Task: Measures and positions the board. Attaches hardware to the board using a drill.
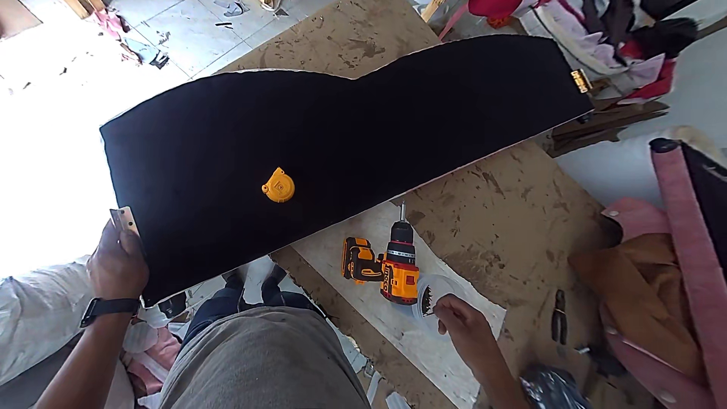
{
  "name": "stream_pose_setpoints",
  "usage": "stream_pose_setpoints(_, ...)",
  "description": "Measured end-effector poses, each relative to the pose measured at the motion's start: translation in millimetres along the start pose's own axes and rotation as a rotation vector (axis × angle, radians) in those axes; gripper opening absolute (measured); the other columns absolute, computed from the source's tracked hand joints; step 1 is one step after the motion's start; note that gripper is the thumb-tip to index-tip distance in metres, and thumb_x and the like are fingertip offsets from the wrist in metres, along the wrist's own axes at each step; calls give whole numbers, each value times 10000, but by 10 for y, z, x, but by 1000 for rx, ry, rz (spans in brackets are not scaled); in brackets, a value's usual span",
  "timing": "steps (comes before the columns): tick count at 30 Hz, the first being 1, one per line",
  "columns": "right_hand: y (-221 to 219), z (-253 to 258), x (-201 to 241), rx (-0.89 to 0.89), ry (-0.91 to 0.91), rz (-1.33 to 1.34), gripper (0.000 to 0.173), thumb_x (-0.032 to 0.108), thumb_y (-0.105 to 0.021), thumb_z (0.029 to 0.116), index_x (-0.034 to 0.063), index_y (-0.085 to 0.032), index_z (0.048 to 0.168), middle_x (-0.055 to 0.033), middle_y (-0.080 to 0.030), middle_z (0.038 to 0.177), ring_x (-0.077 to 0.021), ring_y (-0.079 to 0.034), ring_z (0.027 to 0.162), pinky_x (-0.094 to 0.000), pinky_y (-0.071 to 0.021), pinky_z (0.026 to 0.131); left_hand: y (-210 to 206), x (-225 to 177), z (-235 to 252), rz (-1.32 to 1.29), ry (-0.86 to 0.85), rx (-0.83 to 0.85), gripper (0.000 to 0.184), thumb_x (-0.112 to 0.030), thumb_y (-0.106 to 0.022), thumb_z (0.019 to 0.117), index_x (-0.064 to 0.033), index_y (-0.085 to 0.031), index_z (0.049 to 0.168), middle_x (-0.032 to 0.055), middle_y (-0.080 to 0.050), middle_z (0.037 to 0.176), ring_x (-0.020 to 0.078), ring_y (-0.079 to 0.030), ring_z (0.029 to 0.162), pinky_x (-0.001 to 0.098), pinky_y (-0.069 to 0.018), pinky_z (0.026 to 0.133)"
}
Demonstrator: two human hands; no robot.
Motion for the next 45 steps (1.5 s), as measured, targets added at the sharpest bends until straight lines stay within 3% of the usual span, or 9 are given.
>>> stream_pose_setpoints(5, -634, -528, 640, -45, 287, 72, 133, 140, -634, 951, 49, -726, 982, -47, -680, 902, -134, -649, 703, -321, -583, 585, -2, 33, 7, 2, 11, -4, 487, -371, -304, 1107, -144, -480, 1500, 298, -668, 1206, 519, -648, 1119, 748, -467, 907)
stream_pose_setpoints(15, -2003, -376, -432, -405, 280, -98, 197, 182, -694, 921, 82, -748, 1082, -44, -720, 1022, -106, -692, 891, -286, -605, 750, 23, 25, 6, -15, 62, 23, 484, -391, -313, 1108, -189, -454, 1525, 295, -669, 1196, 518, -648, 1104, 752, -468, 897)
stream_pose_setpoints(18, -1963, -348, -547, -398, 247, -221, 230, 232, -745, 857, 113, -755, 1054, -82, -656, 1095, -208, -631, 1049, -389, -559, 880, 9, 20, 17, -15, 57, 20, 481, -385, -310, 1106, -186, -467, 1515, 292, -674, 1182, 517, -654, 1088, 745, -475, 884)
stream_pose_setpoints(23, -1786, -282, -553, -302, 46, -268, 318, 371, -807, 853, 118, -710, 1019, -14, -667, 825, -146, -637, 681, -403, -567, 613, 20, 22, 6, -19, 77, 24, 472, -371, -319, 1108, -195, -459, 1523, 295, -672, 1185, 528, -646, 1098, 753, -468, 888)
stream_pose_setpoints(29, -1590, -101, -319, 274, -276, -540, 305, 448, -644, 950, 156, -732, 969, -56, -726, 839, -251, -705, 820, -546, -550, 740, 12, 12, 1, -22, 80, 27, 460, -350, -333, 1113, -179, -461, 1520, 289, -674, 1187, 513, -653, 1097, 743, -472, 896)
stream_pose_setpoints(32, -1400, -316, 392, 527, -104, -175, 231, 327, -668, 961, 111, -738, 1003, -29, -743, 819, -186, -725, 737, -421, -623, 705, 29, 2, 24, -23, 81, 16, 458, -346, -341, 1113, -182, -464, 1522, 284, -684, 1154, 510, -663, 1069, 743, -482, 879)
stream_pose_setpoints(37, -257, -212, 2082, 82, 456, 169, 198, 279, -657, 980, 90, -713, 959, -23, -710, 838, -166, -685, 718, -358, -612, 649, 16, 24, 17, -27, 76, 33, 462, -363, -330, 1112, -201, -459, 1525, 285, -687, 1149, 517, -663, 1066, 750, -479, 876)
stream_pose_setpoints(40, -18, 719, 2210, -153, 487, 40, 255, 299, -600, 1018, 57, -678, 1045, -57, -677, 863, -182, -659, 725, -397, -592, 665, 19, 13, 18, -27, 62, 27, 471, -357, -325, 1110, -168, -461, 1520, 300, -674, 1171, 526, -655, 1077, 757, -469, 884)
stream_pose_setpoints(45, -194, 1556, 1900, -15, 259, 59, 229, 304, -558, 1057, 113, -682, 1033, -43, -661, 826, -173, -613, 686, -371, -534, 619, 32, -29, 52, -23, 75, 30, 467, -346, -334, 1113, -166, -452, 1527, 298, -672, 1185, 521, -649, 1104, 750, -471, 905)
Point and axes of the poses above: each hand's wrist, its own z-axis towards the middle knuckle, its own y-axis out of the back of the hand, x = y × z, the point moved 3 cm from there along z, towards the middle knuckle
